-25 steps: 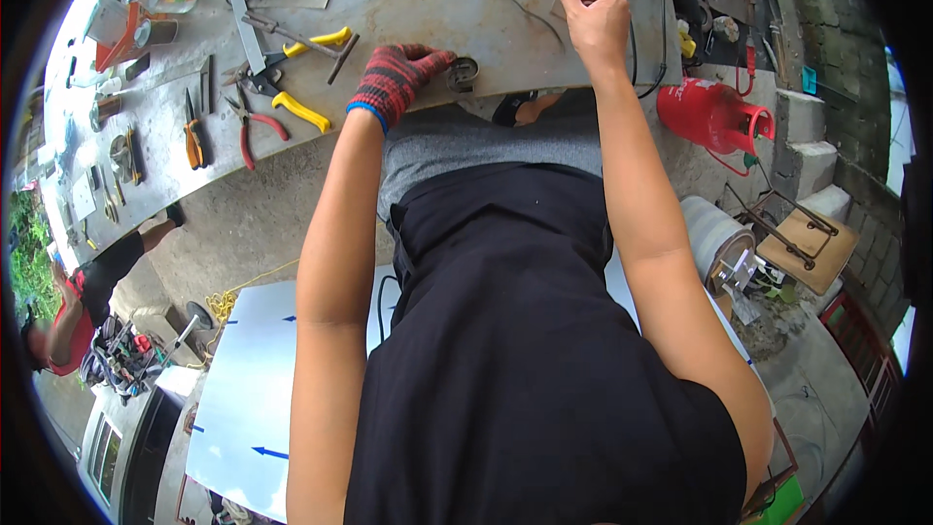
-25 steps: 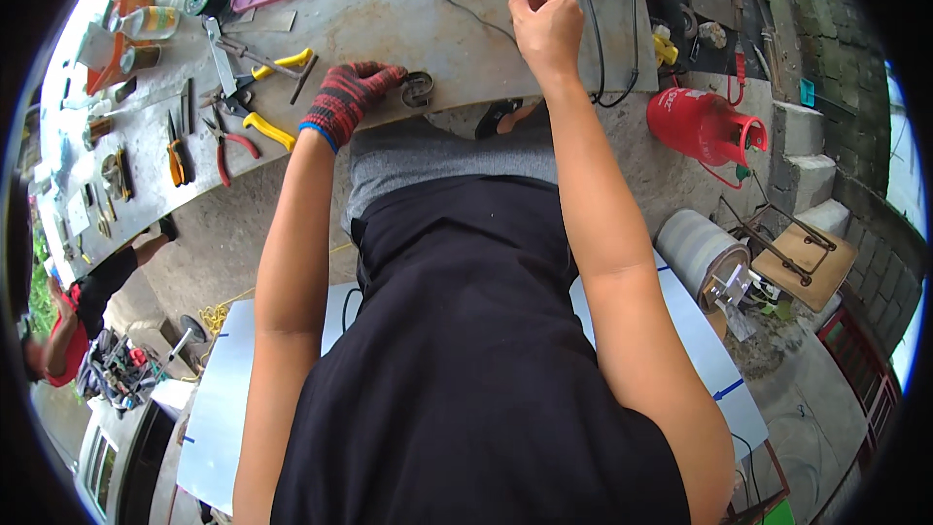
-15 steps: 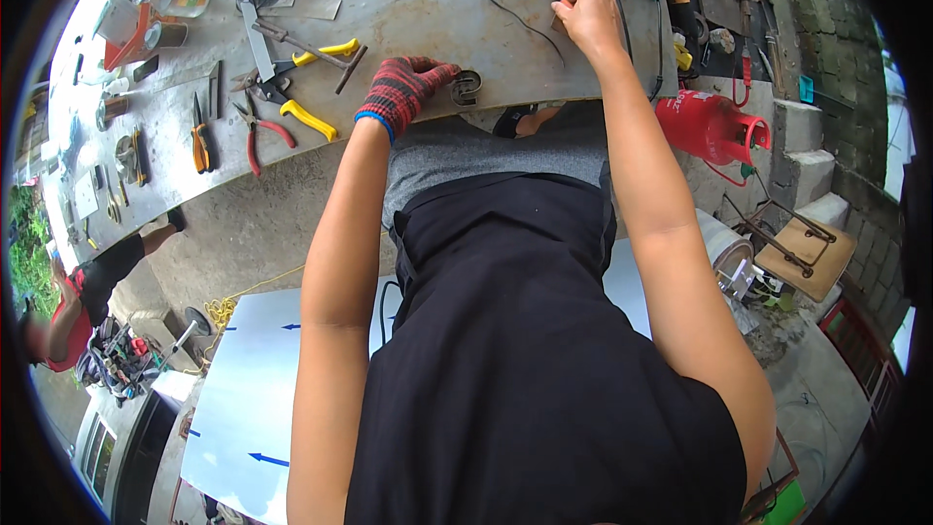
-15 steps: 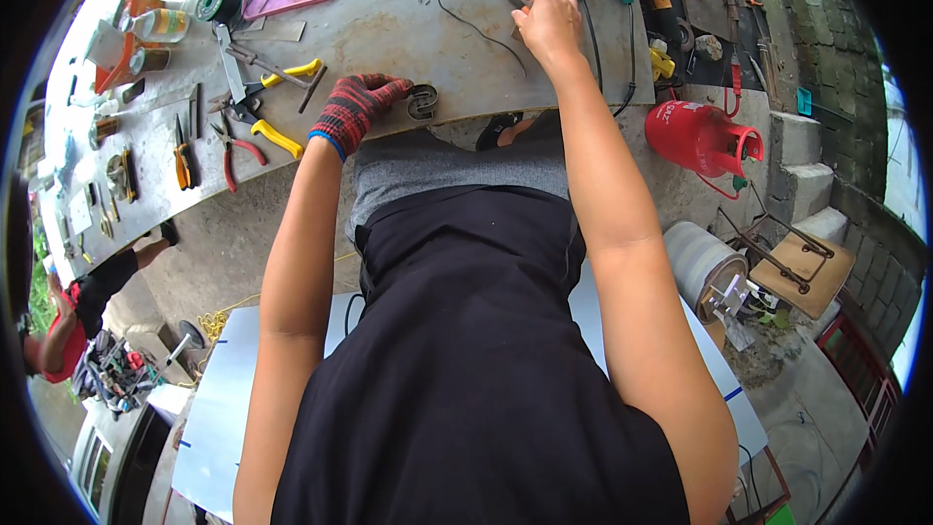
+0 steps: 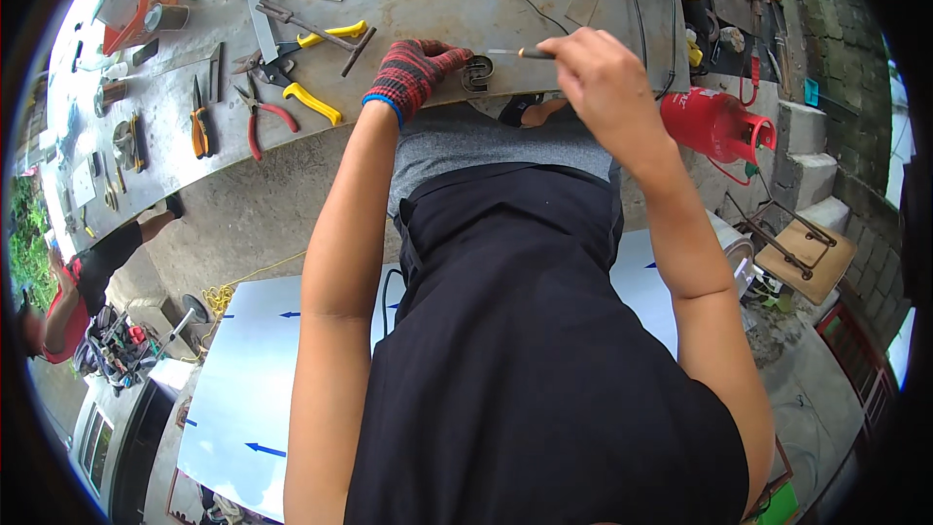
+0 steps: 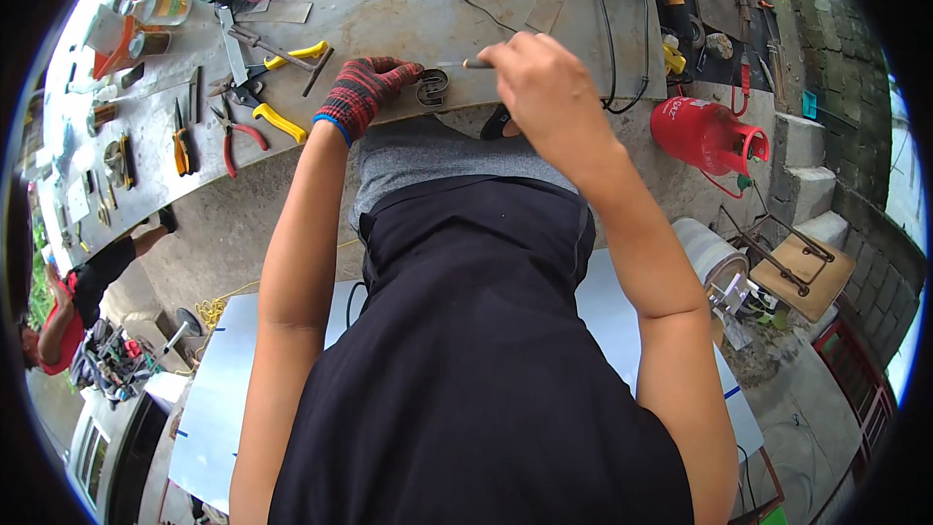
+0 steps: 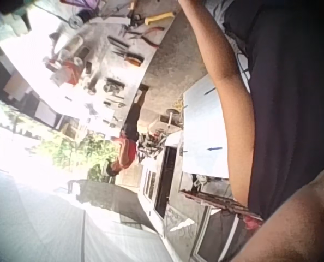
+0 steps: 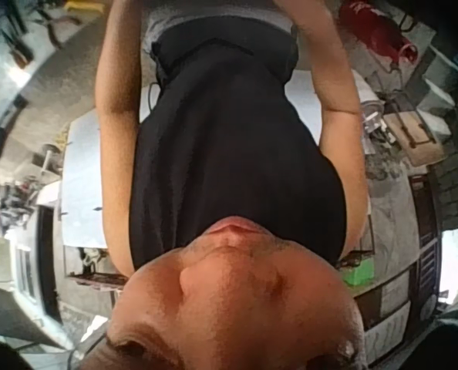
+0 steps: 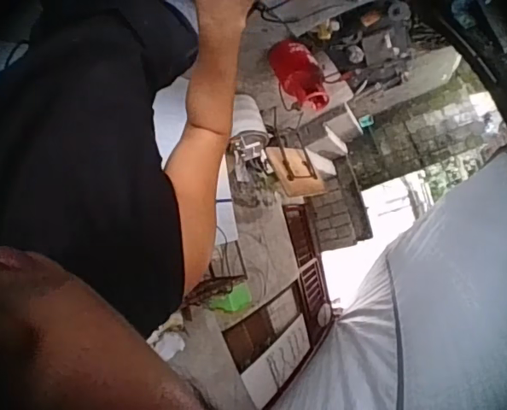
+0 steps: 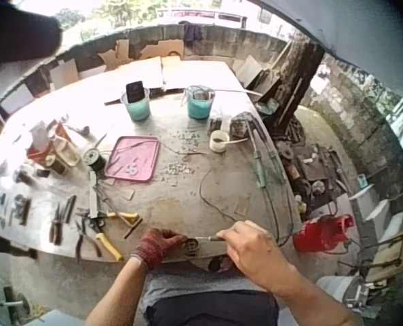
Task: The person assembles a metal hook-shaped component by inserting small metal pins into its holes. They use a hammer to tap the pins into place and a chisel to adjust the fit. The person repeatedly checks the alignment and tightness of the pins throughout the process.
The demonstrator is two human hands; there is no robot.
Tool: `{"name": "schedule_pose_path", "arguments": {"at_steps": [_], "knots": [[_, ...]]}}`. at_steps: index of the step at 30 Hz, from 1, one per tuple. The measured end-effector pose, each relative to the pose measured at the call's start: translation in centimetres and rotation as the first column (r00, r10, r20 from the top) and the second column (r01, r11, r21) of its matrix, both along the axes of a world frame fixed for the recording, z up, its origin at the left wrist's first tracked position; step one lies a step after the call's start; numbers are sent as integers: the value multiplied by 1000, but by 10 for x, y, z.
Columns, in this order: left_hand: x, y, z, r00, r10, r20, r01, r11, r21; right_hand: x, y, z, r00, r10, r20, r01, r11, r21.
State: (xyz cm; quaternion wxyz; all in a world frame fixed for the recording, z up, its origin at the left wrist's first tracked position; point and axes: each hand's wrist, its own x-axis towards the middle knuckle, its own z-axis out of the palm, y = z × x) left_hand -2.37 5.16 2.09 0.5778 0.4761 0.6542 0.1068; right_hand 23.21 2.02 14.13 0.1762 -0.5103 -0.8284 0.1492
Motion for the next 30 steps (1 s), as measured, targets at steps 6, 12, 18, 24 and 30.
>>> {"name": "schedule_pose_path", "arguments": {"at_steps": [6,12,18,24,30], "knots": [[1,2,0,1000,18,9,-18,1000,-21,-19,-3,-8,990,97,103,-99,995,20],[0,2,4,1000,20,24,-19,999,-26,-27,4,-23,979,152,135,-162,985,62],[0,1,-1,999,22,31,-22,1000,-18,-31,0,-33,973,158,168,-170,984,58],[0,0,2,999,28,41,-27,1000,-4,-31,-2,-43,983,139,120,-149,986,77],[0,1,7,999,25,26,-24,999,-33,-30,-5,-47,990,120,70,-125,989,77]]}}
